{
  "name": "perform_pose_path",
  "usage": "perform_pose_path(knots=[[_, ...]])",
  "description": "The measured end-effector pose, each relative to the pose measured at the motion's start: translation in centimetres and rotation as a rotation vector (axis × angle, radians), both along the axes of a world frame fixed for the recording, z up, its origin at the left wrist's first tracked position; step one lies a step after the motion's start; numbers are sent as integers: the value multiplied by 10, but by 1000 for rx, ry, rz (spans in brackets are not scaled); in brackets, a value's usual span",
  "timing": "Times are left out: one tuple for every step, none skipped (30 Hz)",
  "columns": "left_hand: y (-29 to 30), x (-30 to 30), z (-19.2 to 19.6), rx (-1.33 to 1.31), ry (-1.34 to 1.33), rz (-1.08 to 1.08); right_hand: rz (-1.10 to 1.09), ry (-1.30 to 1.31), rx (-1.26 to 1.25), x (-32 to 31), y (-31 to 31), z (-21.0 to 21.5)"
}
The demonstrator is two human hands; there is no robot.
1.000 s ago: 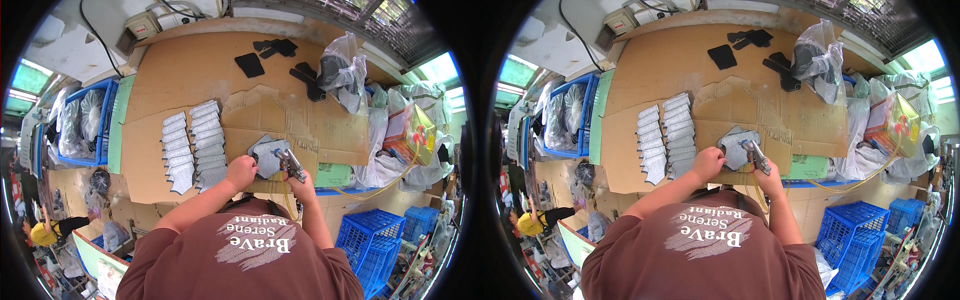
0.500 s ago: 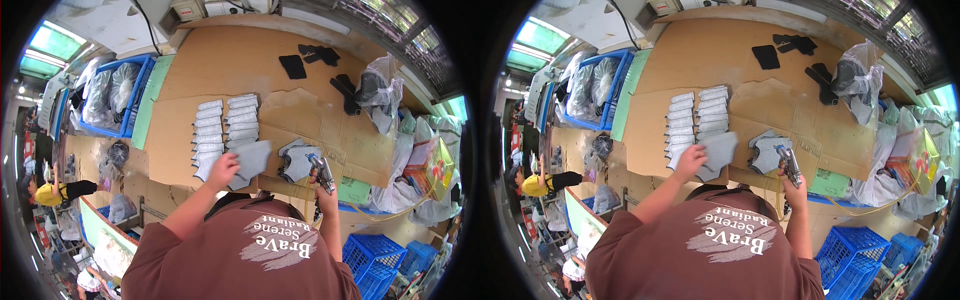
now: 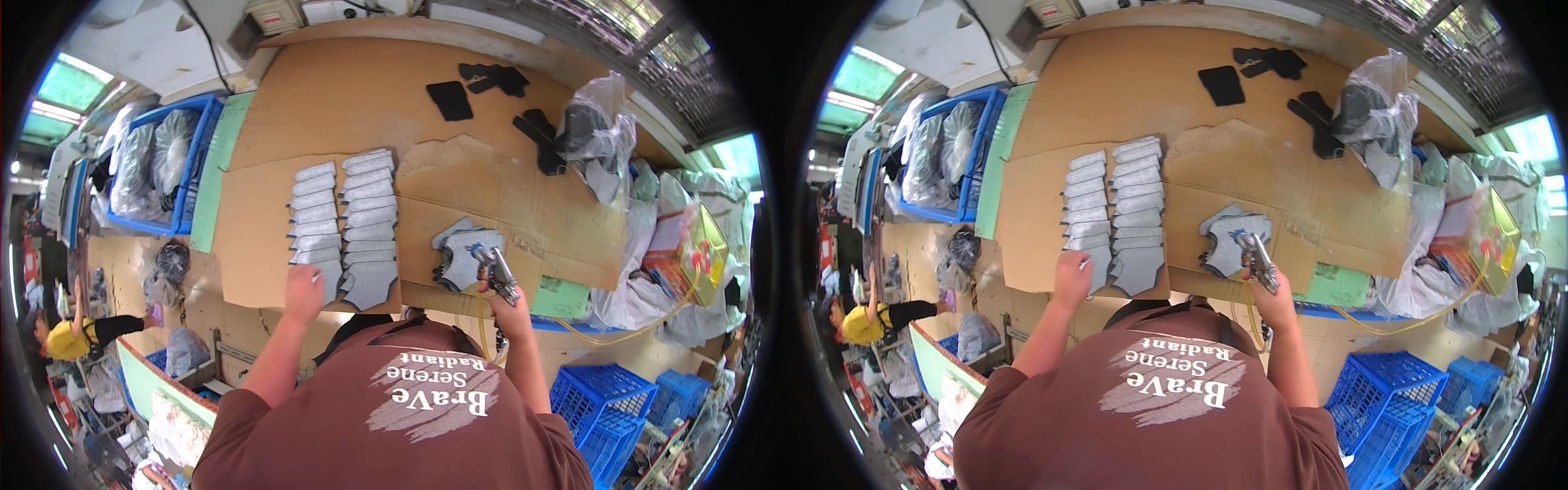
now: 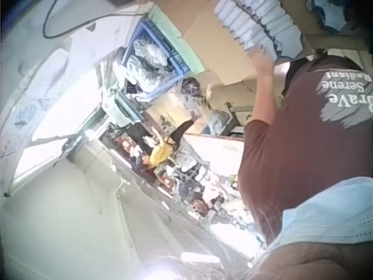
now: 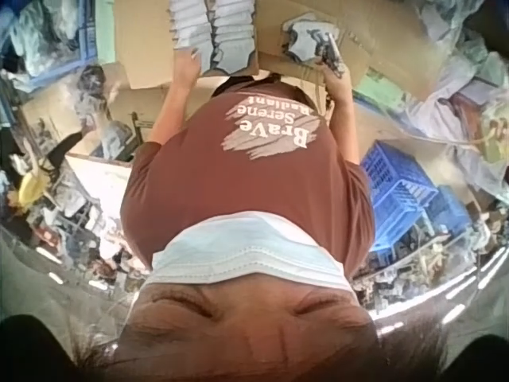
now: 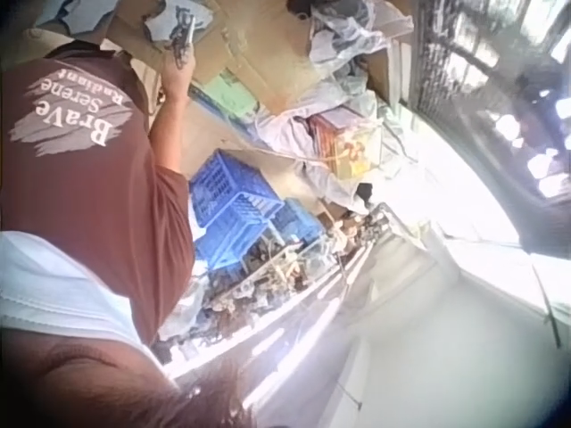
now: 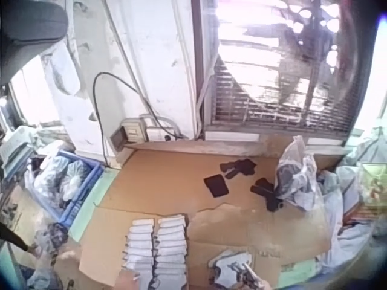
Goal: The person is applying adhesive or treatment to shoe components using a spray gun or applicator, then organizing the pieces.
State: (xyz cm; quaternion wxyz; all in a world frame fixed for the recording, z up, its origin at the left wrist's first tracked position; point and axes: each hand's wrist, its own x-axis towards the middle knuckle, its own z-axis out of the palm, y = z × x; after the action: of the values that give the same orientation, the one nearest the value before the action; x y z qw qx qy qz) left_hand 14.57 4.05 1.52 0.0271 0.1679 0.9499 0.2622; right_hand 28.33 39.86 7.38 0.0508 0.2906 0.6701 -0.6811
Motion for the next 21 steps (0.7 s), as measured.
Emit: perform_pose_path(knots=[[23,-1,-1,112,-21,-66,-9,15,-4,-3,-4,2],[51,-1,1,186,-46,-154,-19,13,7,-3,-6,3],[81,0,4,256,-69,-244,5,10,19,-3,-6,2],[111,3,10,345,-141,-303,30,7,30,-3,-7,1],[138,8,13,429,-211,-357,25,9,34,-5,-9,2],[158,12,13,405,-190,-373,35,-4,22,-7,-11,7],[174,15,12,382,-170,-390,43,-18,10,-7,-11,9],[183,16,7,386,-169,-396,54,-8,21,-6,-11,4],[190,17,0,361,-154,-422,51,-6,24,-6,-12,4],[195,17,-2,336,-141,-452,40,18,6,-7,-13,4],[197,17,-4,337,-141,-458,31,42,-13,-7,-13,4],[199,17,-6,314,-130,-466,45,31,21,-7,-12,2],[199,17,-5,290,-120,-475,39,31,21,-7,-11,-1],[200,18,-4,290,-121,-481,33,35,27,-6,-10,-3],[201,19,-4,279,-121,-479,27,40,34,-5,-9,-4],[201,18,-3,268,-119,-474,24,42,33,-5,-8,-4],[202,18,-3,268,-117,-478,-6,37,18,-4,-7,-3],[202,18,-5,276,-137,-457,-36,32,4,-3,-6,-3],[202,18,-5,284,-158,-434,-38,33,4,-2,-4,-2],[202,18,-5,284,-158,-436,-68,18,6,-1,-3,1],[202,18,-4,283,-173,-427,-98,4,8,0,-1,2]])
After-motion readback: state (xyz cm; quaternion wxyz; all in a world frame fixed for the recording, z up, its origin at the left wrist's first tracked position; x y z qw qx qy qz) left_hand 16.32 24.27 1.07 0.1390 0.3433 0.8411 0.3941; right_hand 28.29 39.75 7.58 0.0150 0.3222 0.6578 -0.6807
